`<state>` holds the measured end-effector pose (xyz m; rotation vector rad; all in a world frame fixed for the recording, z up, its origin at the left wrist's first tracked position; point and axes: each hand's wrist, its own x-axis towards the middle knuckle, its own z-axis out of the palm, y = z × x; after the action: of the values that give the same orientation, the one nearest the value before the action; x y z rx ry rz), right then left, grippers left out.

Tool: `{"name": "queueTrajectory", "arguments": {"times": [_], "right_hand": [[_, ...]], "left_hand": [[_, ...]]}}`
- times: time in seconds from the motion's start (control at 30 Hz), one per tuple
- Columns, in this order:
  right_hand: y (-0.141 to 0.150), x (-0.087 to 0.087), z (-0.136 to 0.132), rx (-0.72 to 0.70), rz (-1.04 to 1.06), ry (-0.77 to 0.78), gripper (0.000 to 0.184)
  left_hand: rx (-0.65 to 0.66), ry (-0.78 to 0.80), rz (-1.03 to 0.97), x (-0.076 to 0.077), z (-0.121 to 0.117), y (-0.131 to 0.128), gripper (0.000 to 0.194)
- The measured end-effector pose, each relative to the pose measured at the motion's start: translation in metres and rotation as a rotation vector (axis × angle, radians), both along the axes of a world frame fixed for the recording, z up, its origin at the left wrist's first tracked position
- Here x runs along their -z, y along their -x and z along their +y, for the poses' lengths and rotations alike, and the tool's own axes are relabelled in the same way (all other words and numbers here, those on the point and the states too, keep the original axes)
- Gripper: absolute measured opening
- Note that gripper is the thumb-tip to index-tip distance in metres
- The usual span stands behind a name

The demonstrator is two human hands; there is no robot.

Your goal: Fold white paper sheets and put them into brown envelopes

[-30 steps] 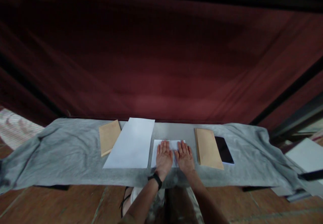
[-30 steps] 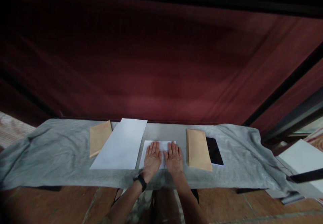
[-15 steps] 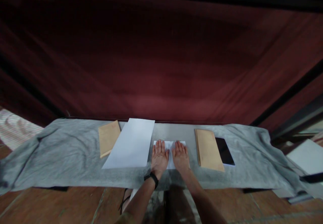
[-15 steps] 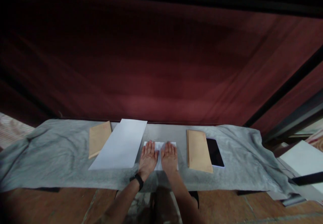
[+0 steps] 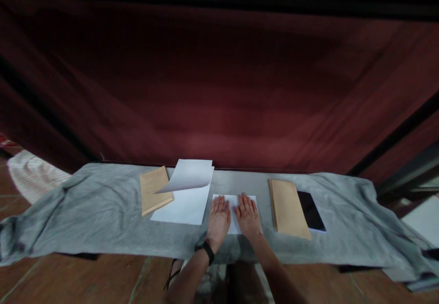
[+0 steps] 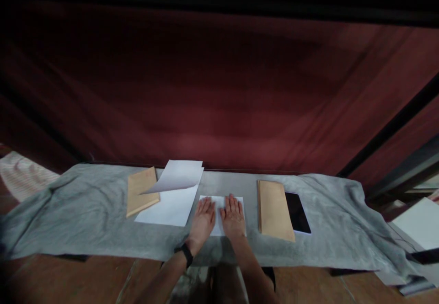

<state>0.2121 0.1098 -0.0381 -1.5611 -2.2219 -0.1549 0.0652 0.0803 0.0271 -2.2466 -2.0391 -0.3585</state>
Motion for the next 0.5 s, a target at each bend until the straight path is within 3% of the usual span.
{"name": "queueTrajectory", "arguments": {"times": [0.07,0.13,0.2,0.27,0.3,0.4,0.5], "right_hand": [[0.0,0.0,0.0,-0.001,0.0,-0.001,0.055],[0.001,0.0,0.0,0.002,-0.004,0.009,0.055],[0.001,0.001,0.0,0.005,-0.009,0.018,0.055],[0.001,0.003,0.0,-0.01,-0.011,0.009,0.054],[0.0,0.005,0.0,-0.023,-0.013,-0.002,0.053],[0.0,0.01,-0.001,-0.014,-0.01,-0.027,0.054],[0.001,0.009,-0.001,-0.002,-0.008,-0.036,0.056]], "left_hand": [[0.059,-0.115,0.002,-0.034,0.018,0.025,0.052],[-0.152,-0.128,-0.028,-0.064,0.045,0.063,0.057],[-0.333,0.073,-0.052,-0.075,0.068,0.103,0.06],[-0.313,0.305,-0.039,-0.063,0.078,0.133,0.058],[-0.303,0.333,-0.036,-0.05,0.078,0.142,0.056],[-0.34,0.27,0.024,-0.007,0.065,0.144,0.059],[-0.325,0.226,0.055,0.013,0.048,0.133,0.063]]}}
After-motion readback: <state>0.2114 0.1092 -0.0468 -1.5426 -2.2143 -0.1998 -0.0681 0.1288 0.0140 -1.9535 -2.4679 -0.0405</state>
